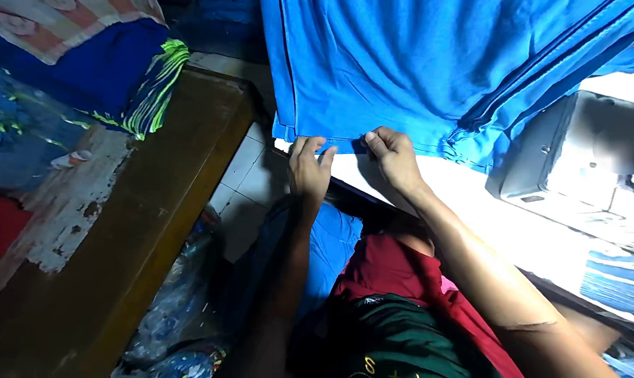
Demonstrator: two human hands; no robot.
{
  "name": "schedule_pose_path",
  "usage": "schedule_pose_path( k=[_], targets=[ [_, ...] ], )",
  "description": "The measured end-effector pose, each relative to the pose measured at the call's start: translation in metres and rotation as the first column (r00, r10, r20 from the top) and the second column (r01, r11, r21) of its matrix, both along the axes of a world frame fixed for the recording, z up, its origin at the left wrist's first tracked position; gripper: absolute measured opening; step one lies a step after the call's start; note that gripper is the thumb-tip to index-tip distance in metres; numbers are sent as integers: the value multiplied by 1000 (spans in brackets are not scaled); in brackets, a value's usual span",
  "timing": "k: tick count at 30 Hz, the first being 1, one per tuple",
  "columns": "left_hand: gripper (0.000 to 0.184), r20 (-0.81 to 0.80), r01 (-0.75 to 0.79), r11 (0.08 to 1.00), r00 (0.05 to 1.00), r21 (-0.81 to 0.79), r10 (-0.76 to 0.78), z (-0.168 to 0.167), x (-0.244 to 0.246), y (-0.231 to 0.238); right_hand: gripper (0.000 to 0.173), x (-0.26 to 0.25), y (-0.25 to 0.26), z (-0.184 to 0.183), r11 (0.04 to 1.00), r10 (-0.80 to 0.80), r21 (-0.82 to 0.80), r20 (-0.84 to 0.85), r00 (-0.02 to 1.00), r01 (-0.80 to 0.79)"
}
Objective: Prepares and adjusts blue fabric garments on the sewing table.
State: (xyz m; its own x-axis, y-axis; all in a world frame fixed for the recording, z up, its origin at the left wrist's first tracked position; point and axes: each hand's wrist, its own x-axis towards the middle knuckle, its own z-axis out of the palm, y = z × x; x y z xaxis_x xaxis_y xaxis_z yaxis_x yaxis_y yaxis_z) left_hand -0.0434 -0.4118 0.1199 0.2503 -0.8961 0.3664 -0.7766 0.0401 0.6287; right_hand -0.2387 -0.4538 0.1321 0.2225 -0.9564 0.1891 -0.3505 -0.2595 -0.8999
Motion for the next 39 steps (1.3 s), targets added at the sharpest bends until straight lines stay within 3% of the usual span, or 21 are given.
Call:
schedule_pose_path(
  k=[2, 5, 10, 15, 20, 23, 29, 34, 39],
  targets=[
    [35, 85, -42, 995, 996, 89, 34, -2, -10, -19, 34, -5, -5, -1, 999, -29, 22, -2, 1000, 29],
    [18, 101, -51, 996, 994, 75, 43, -5, -13, -23, 36, -12, -8, -3, 998, -8, 70, 20, 1000, 6],
    [10, 29, 24, 999, 999, -42, -22, -10, -8, 23, 39, -12, -11, -8, 993, 2, 117, 111, 994, -15],
    [10, -157, 2, 1000, 988, 4, -1, -11, -9, 54, 35, -13, -8, -8, 992, 57, 98, 217, 975, -80],
    [14, -389, -55, 998, 919, 38, 65, -18, -8, 60, 27, -16, 11, -6, 976, 219, -85, 361, 906, -202],
    [17, -479, -30, 998, 876, 53, 51, -28, -7, 67, 24, -19, 23, -3, 947, 322, -94, 295, 900, -308],
    [12, -386, 2, 994, 921, 112, 42, -21, -16, 83, 27, -11, 36, 4, 914, 401, 64, -10, 916, -400],
    [11, -357, 19, 998, 934, 63, 5, -16, -21, 86, 31, 5, 32, 2, 874, 481, 86, -11, 877, -478],
    [11, -363, 16, 999, 932, 44, 1, -16, -24, 88, 29, 9, 48, 11, 909, 414, 78, -62, 908, -409]
  ],
)
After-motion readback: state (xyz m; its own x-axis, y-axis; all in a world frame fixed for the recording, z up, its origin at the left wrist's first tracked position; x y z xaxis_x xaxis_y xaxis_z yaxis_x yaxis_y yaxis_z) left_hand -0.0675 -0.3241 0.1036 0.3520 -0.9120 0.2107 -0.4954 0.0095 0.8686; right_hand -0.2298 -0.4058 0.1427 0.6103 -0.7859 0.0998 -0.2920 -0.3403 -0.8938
